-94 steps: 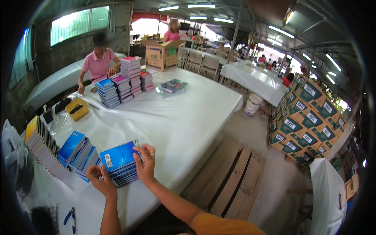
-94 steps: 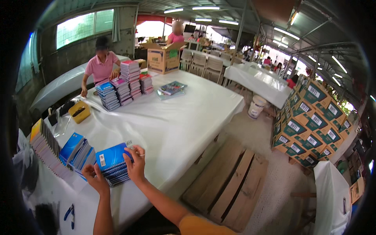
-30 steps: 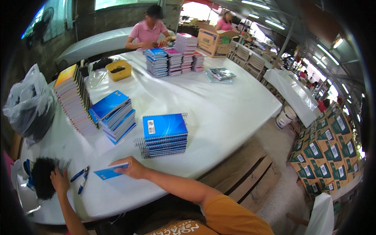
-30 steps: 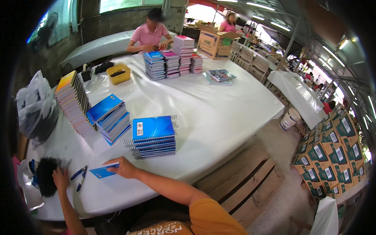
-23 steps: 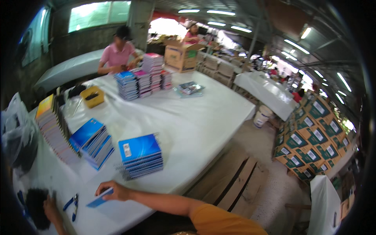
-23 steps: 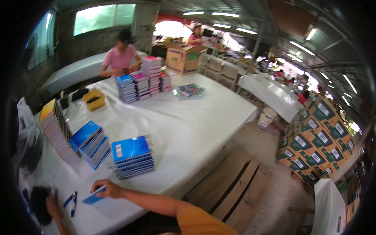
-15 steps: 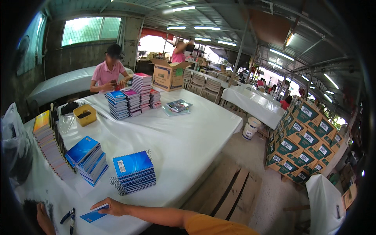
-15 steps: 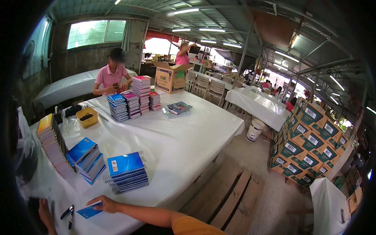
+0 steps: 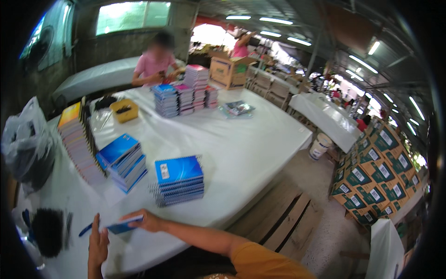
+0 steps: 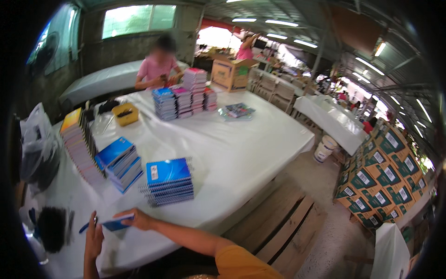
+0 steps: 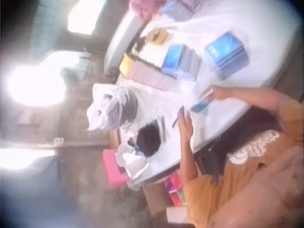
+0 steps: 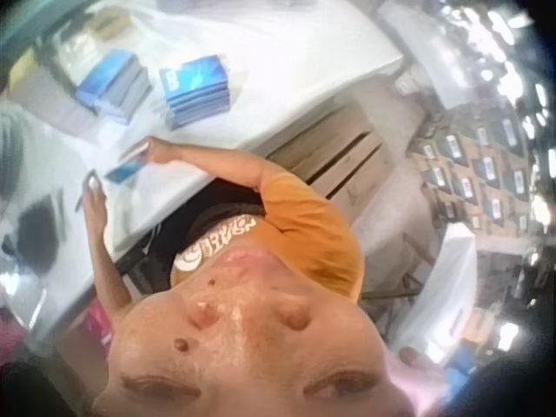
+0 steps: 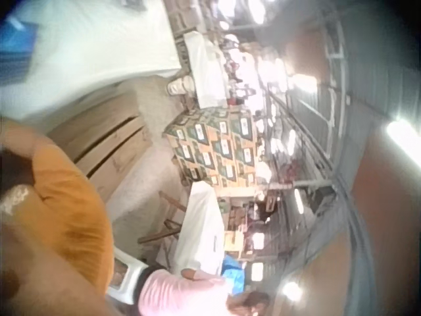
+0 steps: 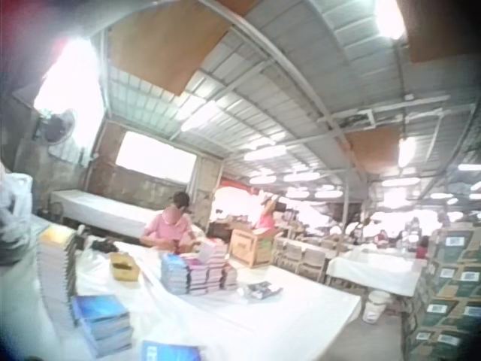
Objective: The person inserts spiral binding coils into the punched holes of several small notebooks by hand and uses a tool to secure the ends of the coils.
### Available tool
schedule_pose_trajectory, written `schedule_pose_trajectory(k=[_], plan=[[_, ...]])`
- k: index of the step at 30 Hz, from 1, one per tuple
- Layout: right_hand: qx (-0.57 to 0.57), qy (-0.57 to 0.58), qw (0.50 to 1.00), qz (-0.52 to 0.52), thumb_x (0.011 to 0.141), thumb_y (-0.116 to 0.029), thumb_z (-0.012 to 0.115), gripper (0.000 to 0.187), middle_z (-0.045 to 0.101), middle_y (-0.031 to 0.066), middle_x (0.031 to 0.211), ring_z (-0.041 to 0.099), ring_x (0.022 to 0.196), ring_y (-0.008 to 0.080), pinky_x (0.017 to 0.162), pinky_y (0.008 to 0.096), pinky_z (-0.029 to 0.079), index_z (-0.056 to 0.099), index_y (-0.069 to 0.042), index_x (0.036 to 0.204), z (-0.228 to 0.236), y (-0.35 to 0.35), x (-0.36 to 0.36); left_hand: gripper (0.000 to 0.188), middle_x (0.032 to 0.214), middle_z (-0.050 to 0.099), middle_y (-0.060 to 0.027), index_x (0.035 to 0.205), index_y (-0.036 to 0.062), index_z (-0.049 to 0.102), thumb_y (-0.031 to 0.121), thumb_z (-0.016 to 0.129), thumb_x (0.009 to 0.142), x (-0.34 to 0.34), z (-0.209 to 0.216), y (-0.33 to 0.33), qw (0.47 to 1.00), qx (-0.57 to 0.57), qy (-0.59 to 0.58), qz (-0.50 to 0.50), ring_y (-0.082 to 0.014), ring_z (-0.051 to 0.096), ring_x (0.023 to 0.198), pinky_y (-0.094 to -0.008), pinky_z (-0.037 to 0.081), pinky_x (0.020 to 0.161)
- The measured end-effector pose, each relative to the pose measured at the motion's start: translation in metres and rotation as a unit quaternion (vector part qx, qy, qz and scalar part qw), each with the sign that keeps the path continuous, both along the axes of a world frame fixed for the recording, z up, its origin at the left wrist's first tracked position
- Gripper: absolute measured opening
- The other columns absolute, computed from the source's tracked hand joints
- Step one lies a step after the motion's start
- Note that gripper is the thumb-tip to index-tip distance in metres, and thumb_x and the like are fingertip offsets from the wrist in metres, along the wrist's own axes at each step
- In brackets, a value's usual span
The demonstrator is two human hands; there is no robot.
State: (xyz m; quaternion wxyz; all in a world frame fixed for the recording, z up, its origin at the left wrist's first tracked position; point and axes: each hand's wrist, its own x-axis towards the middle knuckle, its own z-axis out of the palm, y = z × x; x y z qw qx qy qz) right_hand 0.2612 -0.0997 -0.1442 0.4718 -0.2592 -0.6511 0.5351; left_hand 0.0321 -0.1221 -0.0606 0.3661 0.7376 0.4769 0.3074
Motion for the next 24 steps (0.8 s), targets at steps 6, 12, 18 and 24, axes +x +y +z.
schedule_pose_trajectory(k=[6,12,18,24], plan=[[-0.083,-0.027,0.996,-0.035,0.082,-0.017,0.067,0.033,0.062,0.0049,0.108,0.053,0.100,0.0128,0.090,0.0294,0.042,0.062,-0.007,0.112,0.001,0.005,0.003,0.029,0.063,0.043,-0.0031,0.080,0.0008,0.050,0.025,0.044,0.094,-0.018,-0.006,0.020,0.997,0.036,0.027,0.064,-0.0100,0.039,0.060,-0.0279,0.035,0.053],[-0.065,-0.002,0.997,-0.050,0.084,-0.009,0.063,0.030,0.063,0.0052,0.104,0.054,0.094,0.0100,0.086,0.0235,0.042,0.060,0.000,0.112,0.014,-0.003,-0.003,0.030,0.070,0.043,-0.0042,0.086,0.0023,0.050,0.029,0.040,0.094,-0.022,0.001,0.014,0.998,-0.046,0.033,0.018,-0.0132,0.040,0.066,-0.0271,0.036,0.063],[-0.080,-0.014,0.995,-0.050,0.084,-0.010,0.063,0.029,0.063,0.0045,0.103,0.054,0.092,0.0089,0.084,0.0225,0.043,0.060,0.000,0.111,0.019,-0.002,-0.007,0.025,0.070,0.037,-0.0025,0.094,0.0023,0.046,0.025,0.035,0.096,-0.021,-0.017,0.016,0.999,-0.038,-0.007,-0.011,-0.0110,0.033,0.063,-0.0256,0.033,0.060],[-0.075,-0.011,0.996,-0.051,0.084,-0.010,0.063,0.029,0.063,0.0044,0.102,0.054,0.091,0.0086,0.083,0.0219,0.043,0.060,0.000,0.111,0.016,-0.001,-0.004,0.028,0.075,0.049,-0.0114,0.097,0.0025,0.045,0.030,0.038,0.096,-0.019,-0.016,0.020,0.996,-0.014,0.080,0.033,-0.0217,0.048,0.067,-0.0320,0.040,0.065]])
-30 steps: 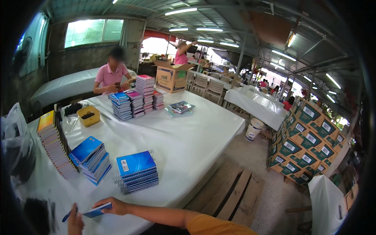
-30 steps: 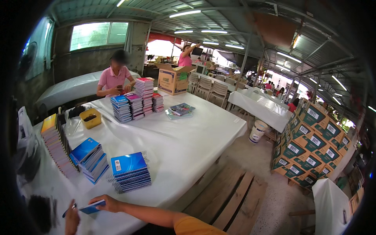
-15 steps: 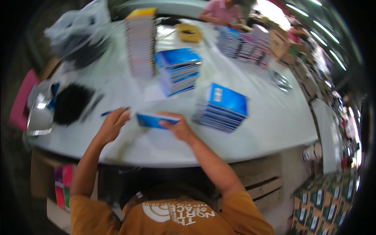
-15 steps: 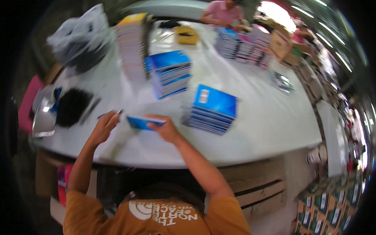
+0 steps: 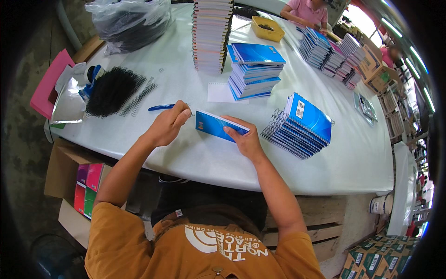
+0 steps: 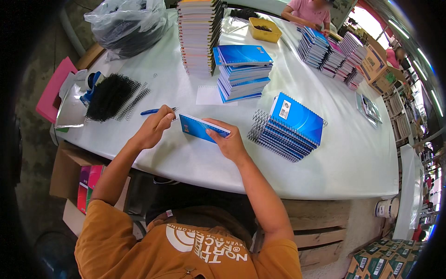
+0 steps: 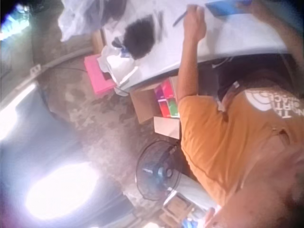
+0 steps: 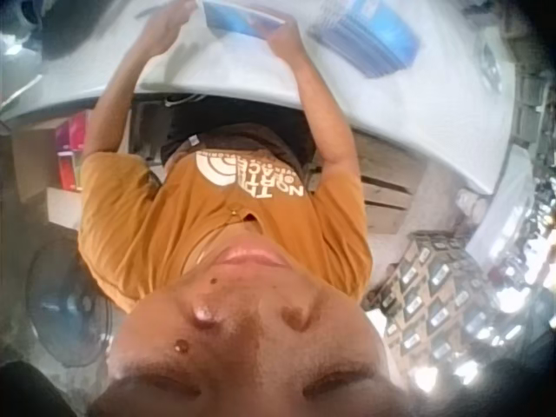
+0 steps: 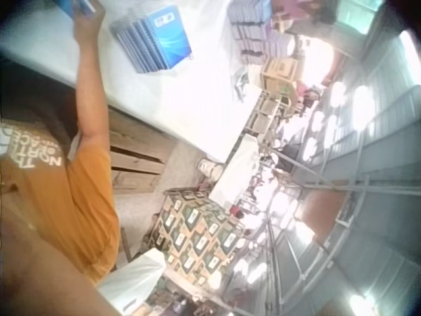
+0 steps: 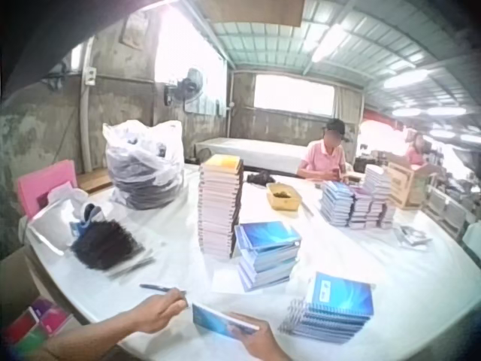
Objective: The person inserts spiral binding coils into the punched holes of several small notebooks by hand and uses a tool to secure the ends of the coils.
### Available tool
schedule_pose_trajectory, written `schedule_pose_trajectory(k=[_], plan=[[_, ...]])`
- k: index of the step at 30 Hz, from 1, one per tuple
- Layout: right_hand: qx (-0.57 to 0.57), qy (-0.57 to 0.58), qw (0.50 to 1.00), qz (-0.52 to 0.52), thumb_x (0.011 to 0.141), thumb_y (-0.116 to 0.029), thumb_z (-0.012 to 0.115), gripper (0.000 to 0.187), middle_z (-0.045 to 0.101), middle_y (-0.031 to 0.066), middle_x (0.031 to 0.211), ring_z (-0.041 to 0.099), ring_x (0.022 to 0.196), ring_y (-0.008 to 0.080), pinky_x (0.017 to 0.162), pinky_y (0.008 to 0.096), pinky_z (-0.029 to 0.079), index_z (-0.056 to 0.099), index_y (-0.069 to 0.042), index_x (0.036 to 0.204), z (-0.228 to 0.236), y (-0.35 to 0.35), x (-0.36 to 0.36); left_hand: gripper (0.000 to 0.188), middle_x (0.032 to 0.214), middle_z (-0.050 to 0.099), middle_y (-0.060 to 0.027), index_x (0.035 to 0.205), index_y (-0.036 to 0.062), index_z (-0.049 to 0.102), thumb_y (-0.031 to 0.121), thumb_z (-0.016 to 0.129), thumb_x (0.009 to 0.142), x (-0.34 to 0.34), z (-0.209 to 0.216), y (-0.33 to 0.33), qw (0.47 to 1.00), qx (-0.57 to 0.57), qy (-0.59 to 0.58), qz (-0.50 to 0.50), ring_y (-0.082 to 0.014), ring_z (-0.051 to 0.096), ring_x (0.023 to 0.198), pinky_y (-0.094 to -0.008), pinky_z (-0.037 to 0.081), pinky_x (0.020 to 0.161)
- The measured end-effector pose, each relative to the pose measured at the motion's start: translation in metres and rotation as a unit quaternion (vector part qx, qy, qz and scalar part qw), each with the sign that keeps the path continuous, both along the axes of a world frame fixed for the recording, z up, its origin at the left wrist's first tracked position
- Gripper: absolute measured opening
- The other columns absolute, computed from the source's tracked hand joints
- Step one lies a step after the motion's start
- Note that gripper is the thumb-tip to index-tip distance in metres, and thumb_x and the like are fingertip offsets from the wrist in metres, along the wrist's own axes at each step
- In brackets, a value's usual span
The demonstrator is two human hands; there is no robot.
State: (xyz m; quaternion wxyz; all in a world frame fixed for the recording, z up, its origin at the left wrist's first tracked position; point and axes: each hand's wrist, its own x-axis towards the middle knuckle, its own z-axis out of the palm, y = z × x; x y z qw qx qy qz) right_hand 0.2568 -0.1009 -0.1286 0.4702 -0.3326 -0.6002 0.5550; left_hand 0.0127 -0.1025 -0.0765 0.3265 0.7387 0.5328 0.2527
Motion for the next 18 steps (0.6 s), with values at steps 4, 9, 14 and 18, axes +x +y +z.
schedule_pose_trajectory(k=[4,9,14,18], plan=[[0.011,-0.008,1.000,0.018,0.084,-0.011,0.063,0.029,0.064,0.0045,0.102,0.054,0.091,0.0085,0.083,0.0217,0.042,0.061,-0.001,0.112,0.000,-0.001,0.001,0.024,0.076,0.050,-0.0063,0.096,0.0039,0.044,0.027,0.044,0.095,0.000,-0.010,0.007,0.997,0.004,-0.075,-0.008,-0.0146,0.046,0.066,-0.0287,0.039,0.063],[0.019,-0.025,0.999,0.024,0.084,-0.011,0.063,0.029,0.064,0.0052,0.103,0.054,0.092,0.0084,0.084,0.0217,0.042,0.061,-0.001,0.112,-0.004,-0.001,0.003,0.017,0.080,0.052,0.0013,0.096,0.0052,0.045,0.018,0.054,0.089,-0.006,0.007,0.017,0.955,-0.164,-0.243,-0.040,-0.0079,0.042,0.070,-0.0236,0.039,0.066],[0.043,-0.022,0.998,0.030,0.085,-0.011,0.062,0.028,0.064,0.0053,0.103,0.055,0.092,0.0090,0.084,0.0216,0.042,0.061,-0.002,0.112,-0.002,-0.005,0.001,0.024,0.096,0.053,-0.0041,0.100,0.0073,0.048,0.012,0.063,0.081,-0.007,0.024,0.011,0.986,0.119,0.017,-0.115,-0.0151,0.048,0.082,-0.0300,0.040,0.076],[0.078,-0.057,0.995,0.017,0.085,-0.008,0.060,0.028,0.066,0.0068,0.102,0.057,0.089,0.0094,0.082,0.0220,0.044,0.060,-0.003,0.113,-0.005,-0.008,0.002,0.040,0.112,0.049,-0.0097,0.111,0.0084,0.049,0.013,0.068,0.076,0.004,0.047,0.009,0.967,0.032,0.221,-0.122,-0.0258,0.049,0.097,-0.0371,0.036,0.088]])
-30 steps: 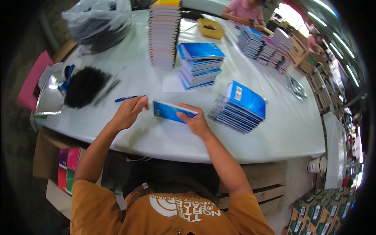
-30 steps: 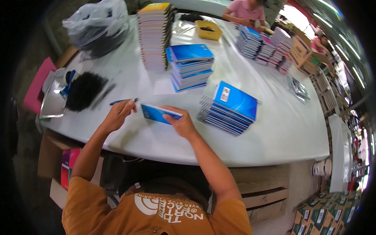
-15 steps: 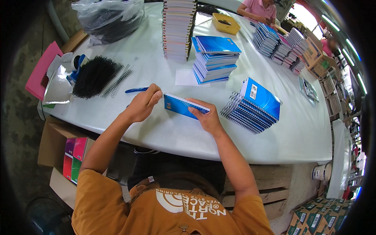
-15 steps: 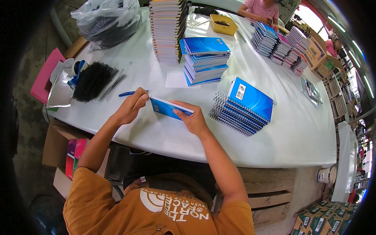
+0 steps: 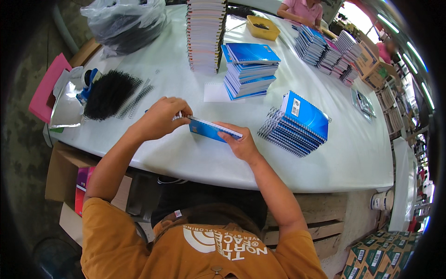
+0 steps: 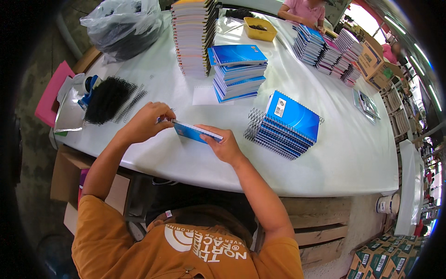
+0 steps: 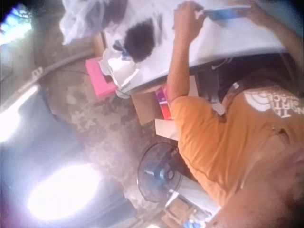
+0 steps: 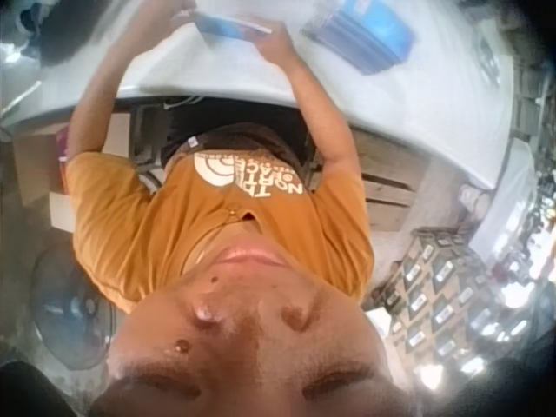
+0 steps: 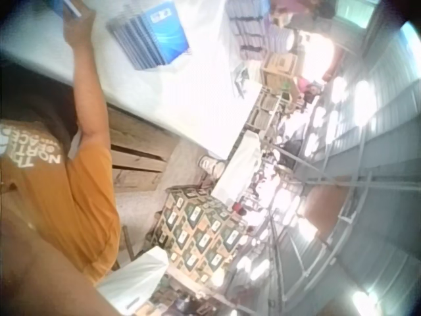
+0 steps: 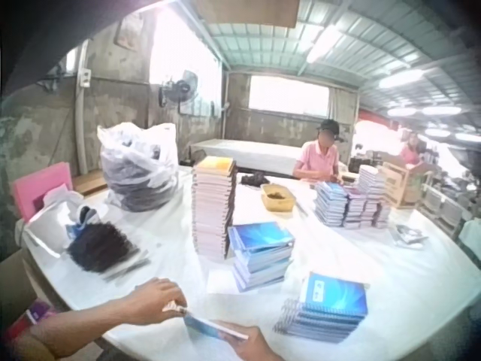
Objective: The person inserts spiral binding coils into the punched holes of several small notebooks by hand and uses a tool to secure the ends of the coils.
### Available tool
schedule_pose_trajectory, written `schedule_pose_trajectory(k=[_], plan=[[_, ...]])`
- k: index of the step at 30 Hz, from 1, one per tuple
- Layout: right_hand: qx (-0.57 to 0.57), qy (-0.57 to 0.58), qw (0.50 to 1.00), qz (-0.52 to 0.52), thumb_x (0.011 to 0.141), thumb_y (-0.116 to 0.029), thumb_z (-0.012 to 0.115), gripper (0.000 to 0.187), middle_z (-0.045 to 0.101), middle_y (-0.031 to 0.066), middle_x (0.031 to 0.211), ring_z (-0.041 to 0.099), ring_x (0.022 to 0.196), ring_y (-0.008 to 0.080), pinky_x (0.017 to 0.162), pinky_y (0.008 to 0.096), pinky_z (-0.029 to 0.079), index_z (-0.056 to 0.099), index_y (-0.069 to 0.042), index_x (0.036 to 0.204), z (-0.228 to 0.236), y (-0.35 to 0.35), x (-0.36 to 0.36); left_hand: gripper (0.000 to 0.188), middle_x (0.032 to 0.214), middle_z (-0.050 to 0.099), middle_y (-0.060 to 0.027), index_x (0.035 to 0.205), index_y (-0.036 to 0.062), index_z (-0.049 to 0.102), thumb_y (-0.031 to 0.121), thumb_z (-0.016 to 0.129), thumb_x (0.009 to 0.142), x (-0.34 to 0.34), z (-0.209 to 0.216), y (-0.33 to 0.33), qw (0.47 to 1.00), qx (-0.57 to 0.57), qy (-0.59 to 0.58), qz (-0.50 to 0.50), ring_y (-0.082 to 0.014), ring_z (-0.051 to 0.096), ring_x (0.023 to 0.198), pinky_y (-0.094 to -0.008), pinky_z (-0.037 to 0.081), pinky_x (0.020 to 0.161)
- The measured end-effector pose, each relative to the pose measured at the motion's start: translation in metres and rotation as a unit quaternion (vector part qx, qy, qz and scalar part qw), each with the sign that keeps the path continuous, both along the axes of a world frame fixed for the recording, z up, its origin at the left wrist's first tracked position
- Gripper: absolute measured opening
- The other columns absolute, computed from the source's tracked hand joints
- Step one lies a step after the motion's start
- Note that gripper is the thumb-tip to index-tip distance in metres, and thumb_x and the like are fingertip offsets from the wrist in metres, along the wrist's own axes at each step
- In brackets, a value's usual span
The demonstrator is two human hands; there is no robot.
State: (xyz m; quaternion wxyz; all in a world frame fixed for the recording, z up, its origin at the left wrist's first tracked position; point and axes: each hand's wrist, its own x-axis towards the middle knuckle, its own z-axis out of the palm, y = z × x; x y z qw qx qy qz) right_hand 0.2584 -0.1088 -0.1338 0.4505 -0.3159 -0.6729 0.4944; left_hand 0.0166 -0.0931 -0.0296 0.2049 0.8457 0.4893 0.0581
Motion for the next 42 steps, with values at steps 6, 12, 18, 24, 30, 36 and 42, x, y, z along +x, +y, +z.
schedule_pose_trajectory(k=[6,12,18,24,30,36,42], plan=[[0.078,-0.038,0.996,-0.011,0.086,-0.006,0.059,0.026,0.066,0.0088,0.100,0.059,0.085,0.0106,0.077,0.0230,0.046,0.061,-0.003,0.112,0.005,-0.010,-0.005,0.036,0.104,0.053,-0.0088,0.097,0.0079,0.053,0.015,0.072,0.068,0.015,-0.002,-0.018,0.975,0.212,0.054,-0.046,-0.0274,0.046,0.104,-0.0392,0.031,0.093],[0.102,-0.045,0.992,-0.063,0.082,0.000,0.060,0.028,0.066,0.0120,0.100,0.063,0.085,0.0156,0.074,0.0253,0.048,0.061,-0.003,0.110,0.014,-0.030,-0.017,0.091,0.140,0.025,-0.0230,0.133,-0.0035,0.031,0.052,0.064,0.068,0.019,-0.060,-0.062,0.899,0.433,0.027,0.052,-0.0396,0.017,0.133,-0.0531,0.008,0.106],[0.160,-0.042,0.986,-0.038,0.080,0.003,0.059,0.032,0.064,0.0158,0.102,0.065,0.086,0.0233,0.074,0.0284,0.050,0.060,-0.002,0.111,0.005,-0.062,-0.021,0.097,0.142,0.012,-0.0318,0.135,-0.0070,0.023,0.070,0.039,0.078,0.012,-0.079,-0.071,0.881,0.465,0.031,0.080,-0.0454,0.003,0.134,-0.0545,-0.002,0.106],[0.185,-0.052,0.980,-0.060,0.076,0.006,0.059,0.039,0.063,0.0150,0.103,0.064,0.086,0.0286,0.073,0.0322,0.051,0.058,-0.003,0.113,0.003,-0.067,-0.019,0.108,0.139,0.020,-0.0330,0.135,-0.0079,0.024,0.077,0.041,0.070,0.022,-0.137,-0.122,0.887,0.440,0.029,-0.133,-0.0474,0.012,0.133,-0.0590,0.006,0.103],[0.213,-0.088,0.970,-0.070,0.072,0.008,0.057,0.051,0.062,0.0157,0.106,0.063,0.089,0.0300,0.073,0.0329,0.051,0.053,-0.005,0.121,-0.002,-0.085,-0.022,0.105,0.139,0.010,-0.0378,0.134,-0.0135,0.017,0.070,0.044,0.076,0.038,-0.114,-0.084,0.888,0.428,-0.162,-0.035,-0.0521,0.010,0.130,-0.0564,0.009,0.105],[0.198,-0.108,0.973,-0.053,0.075,0.006,0.056,0.056,0.063,0.0159,0.104,0.063,0.084,0.0334,0.071,0.0346,0.050,0.044,-0.006,0.128,0.003,-0.090,-0.023,0.104,0.139,0.007,-0.0381,0.136,-0.0104,0.013,0.069,0.045,0.077,0.043,-0.107,-0.079,0.848,0.528,-0.046,-0.013,-0.0584,0.012,0.126,-0.0625,0.010,0.101],[0.177,-0.021,0.982,-0.058,0.076,0.000,0.060,0.059,0.062,0.0166,0.105,0.062,0.083,0.0344,0.072,0.0349,0.051,0.041,-0.007,0.130,0.001,-0.081,-0.022,0.110,0.141,0.013,-0.0325,0.134,-0.0100,0.024,0.076,0.044,0.068,0.045,-0.130,-0.093,0.858,0.468,-0.154,-0.148,-0.0538,0.011,0.130,-0.0584,0.007,0.104]])
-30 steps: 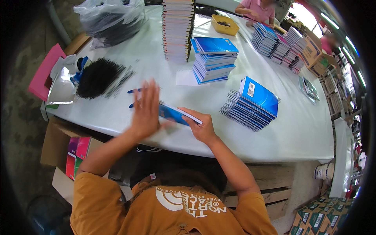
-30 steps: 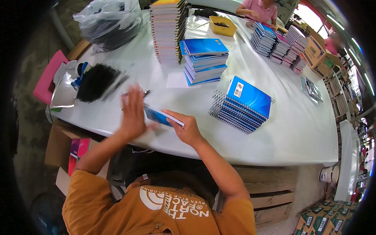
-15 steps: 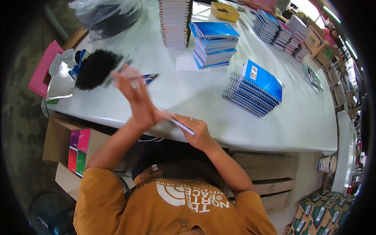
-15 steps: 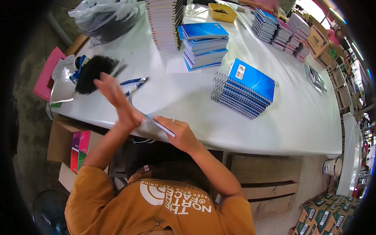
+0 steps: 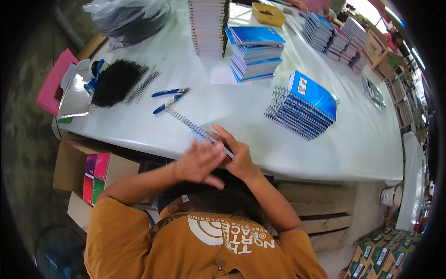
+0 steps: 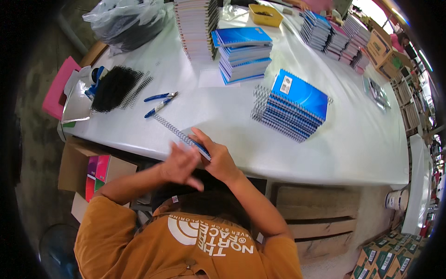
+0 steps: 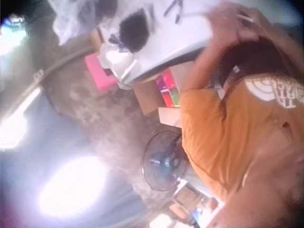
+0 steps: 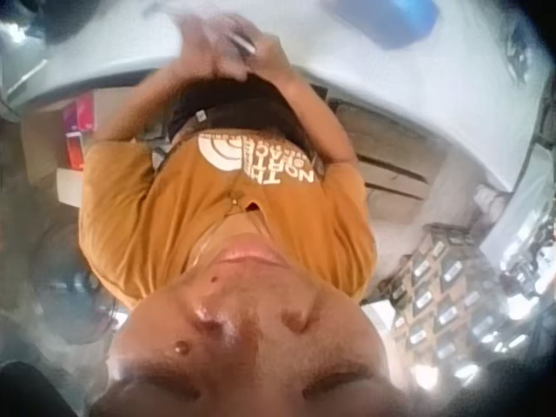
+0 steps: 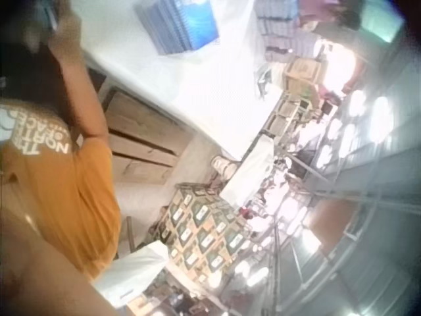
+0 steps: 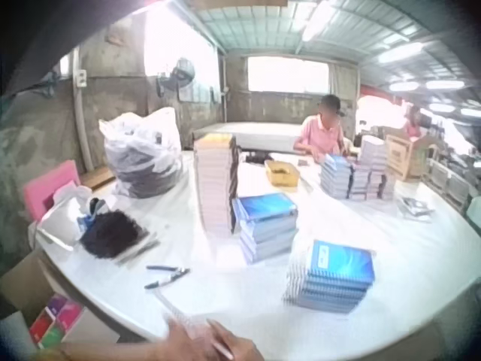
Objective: The person inserts spiral binding coils into the punched holes of several small notebooks by hand and uses a tool to secure the ends of the coils.
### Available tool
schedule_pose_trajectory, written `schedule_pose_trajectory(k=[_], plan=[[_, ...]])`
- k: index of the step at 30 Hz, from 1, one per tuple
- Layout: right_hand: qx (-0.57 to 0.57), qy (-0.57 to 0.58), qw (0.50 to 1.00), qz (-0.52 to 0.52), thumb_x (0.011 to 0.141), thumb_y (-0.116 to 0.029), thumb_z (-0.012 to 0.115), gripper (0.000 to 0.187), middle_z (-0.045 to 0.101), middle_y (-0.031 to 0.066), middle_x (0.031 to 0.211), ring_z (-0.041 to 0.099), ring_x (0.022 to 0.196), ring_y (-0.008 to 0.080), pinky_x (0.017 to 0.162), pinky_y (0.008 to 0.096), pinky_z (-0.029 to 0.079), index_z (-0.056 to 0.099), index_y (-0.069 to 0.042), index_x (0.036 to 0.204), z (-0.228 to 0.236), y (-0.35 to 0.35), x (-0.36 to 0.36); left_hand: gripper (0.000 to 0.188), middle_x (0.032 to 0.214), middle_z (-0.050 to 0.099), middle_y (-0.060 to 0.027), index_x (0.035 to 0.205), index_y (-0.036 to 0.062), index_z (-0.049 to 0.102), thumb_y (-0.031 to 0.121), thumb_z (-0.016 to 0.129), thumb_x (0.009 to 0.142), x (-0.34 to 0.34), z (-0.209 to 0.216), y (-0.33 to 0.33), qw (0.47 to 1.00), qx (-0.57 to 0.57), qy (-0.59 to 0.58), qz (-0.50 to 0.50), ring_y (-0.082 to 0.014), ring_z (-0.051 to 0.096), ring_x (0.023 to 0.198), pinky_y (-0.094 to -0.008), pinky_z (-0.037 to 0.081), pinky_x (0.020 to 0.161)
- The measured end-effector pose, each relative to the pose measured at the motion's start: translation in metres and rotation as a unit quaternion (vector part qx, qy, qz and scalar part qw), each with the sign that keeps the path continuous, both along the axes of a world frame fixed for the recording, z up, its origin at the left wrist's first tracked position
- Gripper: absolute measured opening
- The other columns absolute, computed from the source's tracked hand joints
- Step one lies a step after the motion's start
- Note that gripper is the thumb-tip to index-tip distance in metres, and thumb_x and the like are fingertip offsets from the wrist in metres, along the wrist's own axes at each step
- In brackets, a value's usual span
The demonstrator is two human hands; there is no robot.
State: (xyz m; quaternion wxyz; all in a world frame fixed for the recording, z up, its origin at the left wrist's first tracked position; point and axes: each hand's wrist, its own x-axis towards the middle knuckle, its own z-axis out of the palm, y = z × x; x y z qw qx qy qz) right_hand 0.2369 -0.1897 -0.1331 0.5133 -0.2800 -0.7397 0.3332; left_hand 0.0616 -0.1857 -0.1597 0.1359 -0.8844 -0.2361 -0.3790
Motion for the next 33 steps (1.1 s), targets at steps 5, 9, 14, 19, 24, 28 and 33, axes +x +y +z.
schedule_pose_trajectory(k=[5,9,14,19,24,28,33], plan=[[-0.025,-0.070,0.997,-0.003,0.080,0.002,0.055,0.054,0.062,0.0180,0.105,0.064,0.089,0.0307,0.075,0.0336,0.050,0.039,-0.008,0.131,-0.004,0.001,0.000,0.104,0.134,0.015,-0.0441,0.126,-0.0224,0.023,0.068,0.041,0.079,0.019,0.029,0.004,0.993,0.010,0.076,0.084,-0.0547,0.015,0.128,-0.0596,0.015,0.103],[-0.070,0.025,0.997,-0.022,0.078,0.005,0.055,0.057,0.065,0.0168,0.093,0.065,0.089,0.0275,0.075,0.0318,0.049,0.037,-0.008,0.131,-0.001,0.012,0.006,0.085,0.132,0.032,-0.0333,0.121,-0.0167,0.040,0.057,0.050,0.081,0.012,0.009,-0.018,0.996,0.020,0.082,-0.020,-0.0487,0.026,0.127,-0.0554,0.008,0.106],[-0.187,0.032,0.982,0.015,0.077,0.008,0.056,0.063,0.063,0.0160,0.096,0.063,0.092,0.0235,0.078,0.0308,0.048,0.028,-0.008,0.131,0.003,0.014,0.012,0.034,0.109,0.056,-0.0030,0.106,0.0125,0.059,0.017,0.068,0.073,0.028,0.081,0.010,0.976,-0.203,0.063,0.054,-0.0194,0.050,0.104,-0.0381,0.029,0.090],[-0.178,0.038,0.983,-0.002,0.077,0.007,0.056,0.065,0.061,0.0158,0.098,0.063,0.092,0.0216,0.078,0.0299,0.048,0.024,-0.008,0.131,-0.002,0.019,0.008,0.019,0.084,0.059,0.0010,0.089,0.0126,0.062,0.017,0.070,0.072,0.045,0.109,0.015,0.967,-0.249,-0.026,0.045,-0.0187,0.054,0.083,-0.0346,0.031,0.082],[-0.204,0.024,0.979,-0.007,0.077,0.006,0.056,0.065,0.061,0.0155,0.097,0.062,0.092,0.0213,0.077,0.0299,0.048,0.023,-0.007,0.131,-0.003,0.018,0.008,0.019,0.081,0.060,-0.0008,0.088,0.0127,0.062,0.017,0.070,0.072,0.034,0.115,0.022,0.945,-0.312,0.090,0.018,-0.0177,0.055,0.081,-0.0350,0.032,0.081],[-0.202,0.092,0.974,0.034,0.077,0.005,0.055,0.064,0.061,0.0148,0.095,0.063,0.092,0.0223,0.077,0.0299,0.048,0.023,-0.006,0.131,-0.003,0.019,0.008,0.018,0.079,0.060,-0.0016,0.089,0.0126,0.062,0.015,0.069,0.073,0.038,0.111,0.020,0.955,-0.284,0.078,0.024,-0.0179,0.056,0.081,-0.0356,0.032,0.083],[-0.153,0.012,0.988,-0.021,0.078,0.004,0.055,0.063,0.061,0.0153,0.090,0.063,0.086,0.0272,0.073,0.0321,0.047,0.024,-0.007,0.131,-0.003,0.019,0.011,0.016,0.078,0.060,-0.0033,0.088,0.0118,0.061,0.012,0.066,0.073,0.043,0.114,0.025,0.973,-0.195,0.125,0.010,-0.0195,0.057,0.081,-0.0385,0.034,0.087]])
